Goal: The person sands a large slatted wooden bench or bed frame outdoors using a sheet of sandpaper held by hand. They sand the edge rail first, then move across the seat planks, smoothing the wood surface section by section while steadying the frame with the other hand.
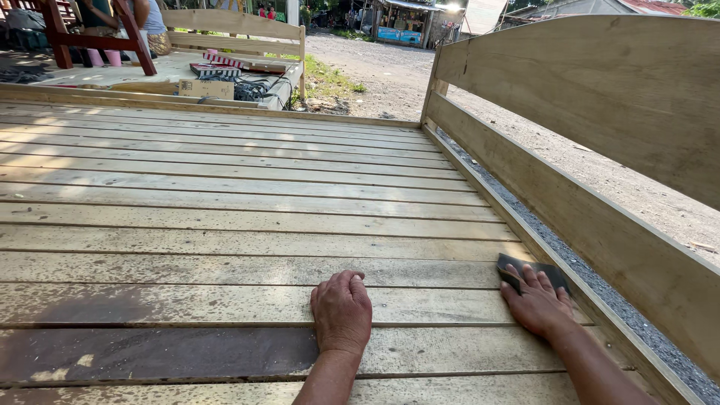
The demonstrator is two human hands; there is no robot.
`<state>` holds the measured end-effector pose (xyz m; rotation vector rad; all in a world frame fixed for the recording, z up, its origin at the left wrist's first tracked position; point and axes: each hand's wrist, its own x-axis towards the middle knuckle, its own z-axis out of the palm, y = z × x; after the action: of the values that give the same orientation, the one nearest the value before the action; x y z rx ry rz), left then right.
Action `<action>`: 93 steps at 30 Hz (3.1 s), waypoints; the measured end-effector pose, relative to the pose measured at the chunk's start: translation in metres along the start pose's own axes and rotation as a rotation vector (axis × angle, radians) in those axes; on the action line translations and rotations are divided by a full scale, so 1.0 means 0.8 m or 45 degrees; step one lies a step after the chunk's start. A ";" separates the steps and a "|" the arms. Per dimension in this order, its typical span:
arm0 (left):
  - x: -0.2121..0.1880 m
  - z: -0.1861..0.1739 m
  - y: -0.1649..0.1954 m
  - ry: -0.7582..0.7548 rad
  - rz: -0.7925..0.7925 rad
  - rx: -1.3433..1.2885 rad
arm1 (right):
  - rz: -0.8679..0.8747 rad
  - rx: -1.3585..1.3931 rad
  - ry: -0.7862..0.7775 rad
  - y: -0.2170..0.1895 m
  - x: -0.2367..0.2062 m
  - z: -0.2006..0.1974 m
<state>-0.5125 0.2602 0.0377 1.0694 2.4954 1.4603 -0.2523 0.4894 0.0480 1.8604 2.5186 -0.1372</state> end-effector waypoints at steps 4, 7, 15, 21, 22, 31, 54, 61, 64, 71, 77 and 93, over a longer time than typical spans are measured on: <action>0.001 0.001 -0.004 0.071 0.010 -0.098 | -0.262 -0.004 -0.111 -0.147 -0.011 0.024; 0.001 0.000 -0.010 0.153 0.056 -0.160 | -0.642 -0.064 -0.072 -0.253 -0.028 0.048; 0.004 0.002 -0.004 0.011 -0.059 -0.048 | -0.076 -0.045 -0.029 -0.023 0.026 0.011; 0.005 0.008 -0.009 0.190 0.072 -0.157 | -0.268 -0.038 -0.130 -0.128 -0.031 0.018; 0.007 0.008 -0.012 0.195 0.053 -0.202 | -0.347 -0.054 -0.180 -0.171 -0.051 0.027; 0.014 0.018 -0.025 0.303 0.091 -0.272 | -0.246 -0.028 -0.137 -0.083 -0.082 0.008; 0.012 0.018 -0.018 0.209 0.102 -0.127 | 0.079 -0.106 -0.067 0.000 -0.152 -0.002; 0.014 0.020 -0.022 0.247 0.134 -0.160 | -0.635 -0.077 -0.164 -0.115 -0.214 0.019; 0.015 0.021 -0.023 0.250 0.131 -0.148 | -0.391 -0.018 -0.107 -0.018 -0.186 -0.002; 0.010 0.017 -0.016 0.201 0.094 -0.121 | -0.370 -0.056 -0.174 0.181 -0.151 0.025; 0.012 0.013 -0.012 0.103 0.076 -0.021 | -0.324 0.087 -0.152 0.155 -0.100 0.022; 0.014 0.019 -0.016 0.050 0.112 0.012 | -0.281 0.107 -0.057 0.194 -0.202 0.037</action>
<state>-0.5223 0.2740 0.0222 1.1782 2.5145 1.5075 -0.0575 0.3785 0.0180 1.5786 2.7200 -0.2861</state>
